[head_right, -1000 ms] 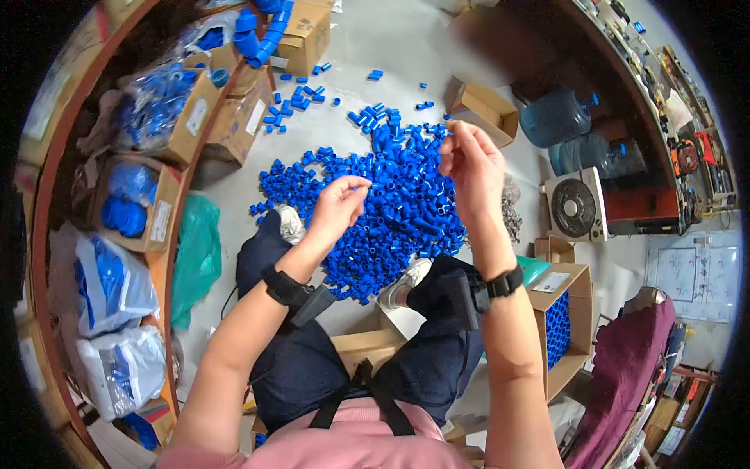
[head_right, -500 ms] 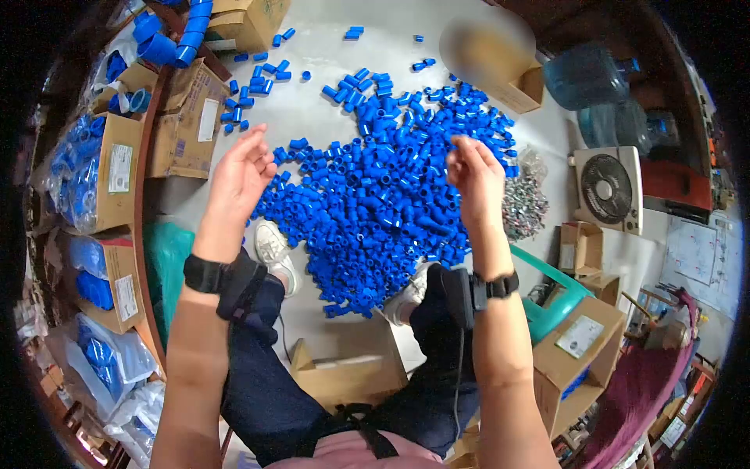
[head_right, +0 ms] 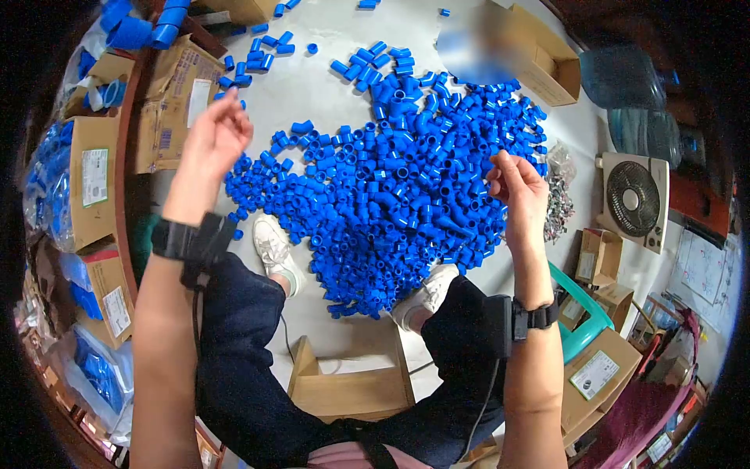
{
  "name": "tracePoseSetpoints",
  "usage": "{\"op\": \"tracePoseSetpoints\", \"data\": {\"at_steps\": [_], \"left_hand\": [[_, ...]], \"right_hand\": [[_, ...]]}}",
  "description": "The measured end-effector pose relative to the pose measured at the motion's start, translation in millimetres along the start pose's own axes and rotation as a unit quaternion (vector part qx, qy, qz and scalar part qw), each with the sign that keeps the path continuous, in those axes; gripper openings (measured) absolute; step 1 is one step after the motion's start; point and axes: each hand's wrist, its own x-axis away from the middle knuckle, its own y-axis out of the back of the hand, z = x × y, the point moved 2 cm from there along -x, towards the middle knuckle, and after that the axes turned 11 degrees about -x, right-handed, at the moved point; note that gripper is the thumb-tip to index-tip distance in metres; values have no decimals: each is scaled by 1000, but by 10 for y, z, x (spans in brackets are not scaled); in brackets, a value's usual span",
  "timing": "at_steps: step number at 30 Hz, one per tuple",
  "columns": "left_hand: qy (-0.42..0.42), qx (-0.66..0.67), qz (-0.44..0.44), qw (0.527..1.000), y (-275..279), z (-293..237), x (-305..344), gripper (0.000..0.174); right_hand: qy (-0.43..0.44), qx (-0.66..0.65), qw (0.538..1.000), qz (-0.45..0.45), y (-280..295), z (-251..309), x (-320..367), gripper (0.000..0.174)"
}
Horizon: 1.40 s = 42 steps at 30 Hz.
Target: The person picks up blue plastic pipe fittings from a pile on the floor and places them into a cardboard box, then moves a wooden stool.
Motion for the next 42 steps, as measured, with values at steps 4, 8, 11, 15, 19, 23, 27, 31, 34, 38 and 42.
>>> {"op": "tracePoseSetpoints", "data": {"at_steps": [4,8,11,15,19,23,27,31,34,38,42], "left_hand": [[-29,73,63,995,-251,-134,-470,8],[-49,120,53,990,-218,71,-1287,9],[-14,116,60,991,-302,261,-1701,7],[-47,75,38,995,-502,501,-1692,8],[-28,-6,66,997,-193,1057,-1898,6],[-20,-240,53,969,-412,1241,-1726,16],[-47,-319,85,943,-766,1259,-1695,8],[-74,-350,67,931,-854,1566,-1896,26],[-41,-385,86,918,-857,1848,-1998,44],[0,-436,74,897,-822,2036,-2087,56],[1,-416,17,909,-633,2093,-2148,55]], "right_hand": [[-20,30,999,-17,64,-52,-159,19],[28,128,991,1,-132,-39,-594,21],[81,208,971,86,-362,14,-975,21],[124,245,951,140,-574,79,-1671,22],[81,296,939,156,-759,-140,-2207,24],[70,385,905,168,-979,-531,-2098,30],[79,435,881,166,-951,-882,-2215,38],[83,454,867,186,-928,-1302,-2366,47],[136,457,860,180,-975,-1557,-2415,54],[154,426,865,217,-1086,-1794,-2467,50],[113,466,854,202,-1141,-1849,-2374,46]]}}
